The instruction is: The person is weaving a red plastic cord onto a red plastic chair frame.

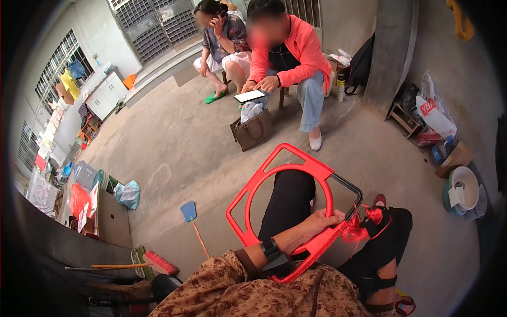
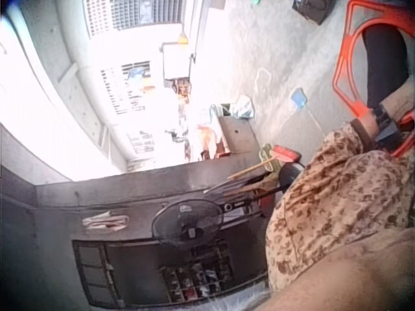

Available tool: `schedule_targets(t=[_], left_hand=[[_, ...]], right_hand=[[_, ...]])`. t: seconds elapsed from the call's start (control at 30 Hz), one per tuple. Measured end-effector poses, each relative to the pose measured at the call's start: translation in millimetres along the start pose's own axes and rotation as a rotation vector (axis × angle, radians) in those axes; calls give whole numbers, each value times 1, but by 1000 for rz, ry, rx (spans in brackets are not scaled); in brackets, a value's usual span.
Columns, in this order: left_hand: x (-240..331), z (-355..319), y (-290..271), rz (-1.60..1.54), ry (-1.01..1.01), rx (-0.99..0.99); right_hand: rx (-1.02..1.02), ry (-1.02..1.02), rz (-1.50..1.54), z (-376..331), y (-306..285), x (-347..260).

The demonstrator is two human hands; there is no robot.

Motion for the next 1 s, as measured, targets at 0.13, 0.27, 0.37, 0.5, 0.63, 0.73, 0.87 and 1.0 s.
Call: schedule_targets(t=[0.13,0.27,0.37,0.5,0.63,0.73,0.87,1.0], left_hand=[[4,-2,3,-2,-76,50],[18,-2,5,45,-85,68],[28,5,2,42,-85,115],[29,27,0,-20,-40,165],[11,49,-7,-16,-92,202],[4,59,-16,-60,-105,140],[9,66,-29,-61,-4,108],[9,66,-37,-46,-39,247]], right_hand=[[-44,97,-64,-36,-9,-2],[-1,130,-2,-47,-17,-9],[23,157,67,-38,-14,-10],[-8,193,195,-14,-1,-9],[-57,233,304,14,14,-13],[-93,270,363,32,25,-20],[-148,294,434,44,31,-25],[-135,204,461,62,23,-20]])
Point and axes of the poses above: each hand's wrist, its own z-axis towards the middle knuckle, its own y-axis out of the palm, x = y × z, the point moved 4 cm from there along z, towards the middle knuckle, and after that the axes turned 7 degrees about -x, right-handed, at the moved point
